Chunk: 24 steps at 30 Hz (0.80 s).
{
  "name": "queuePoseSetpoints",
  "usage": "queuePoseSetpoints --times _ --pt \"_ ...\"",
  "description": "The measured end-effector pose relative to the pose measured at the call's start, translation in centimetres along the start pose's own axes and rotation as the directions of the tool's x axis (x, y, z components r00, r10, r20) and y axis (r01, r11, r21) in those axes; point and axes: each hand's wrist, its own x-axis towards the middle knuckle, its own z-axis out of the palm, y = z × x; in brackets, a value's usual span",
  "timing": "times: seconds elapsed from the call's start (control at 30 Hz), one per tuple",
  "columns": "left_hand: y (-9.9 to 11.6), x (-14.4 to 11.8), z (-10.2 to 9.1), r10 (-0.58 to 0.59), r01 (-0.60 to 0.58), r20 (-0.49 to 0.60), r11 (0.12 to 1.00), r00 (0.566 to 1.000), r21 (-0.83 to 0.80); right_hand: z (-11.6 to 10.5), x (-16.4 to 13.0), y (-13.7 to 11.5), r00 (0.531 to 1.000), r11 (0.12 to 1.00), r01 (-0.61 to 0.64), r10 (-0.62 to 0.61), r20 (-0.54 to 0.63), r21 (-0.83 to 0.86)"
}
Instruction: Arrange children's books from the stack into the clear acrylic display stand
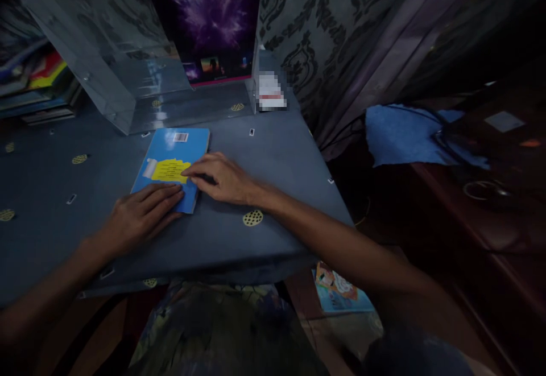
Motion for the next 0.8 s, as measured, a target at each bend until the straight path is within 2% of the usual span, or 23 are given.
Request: queuePoseSetpoints --times 0.23,0.57,0.67,0.8 --pt "-0.2 0.3 -0.2 0.014 -0.015 -0.041 1.000 0.999 -0.024 0.2 0.0 -0.5 0.998 0.996 -0.016 0.011 0.055 0.093" --pt "-0.5 0.1 -0.2 -0.006 0.005 -0.009 0.999 1.000 -0.045 0.0 0.0 -0.7 0.998 0.996 -0.003 -0.003 0.069 0.094" --pt "-0.3 0.0 -0.1 -0.005 0.004 -0.025 0.999 1.000 -0.036 0.2 -0.2 -1.0 0.997 0.994 0.055 -0.060 0.056 0.099" --pt "-0.1 -0.2 0.0 -0.013 0.012 -0.031 1.000 0.999 -0.029 0.6 -1.0 -1.9 0.970 0.972 0.228 -0.232 0.075 0.055"
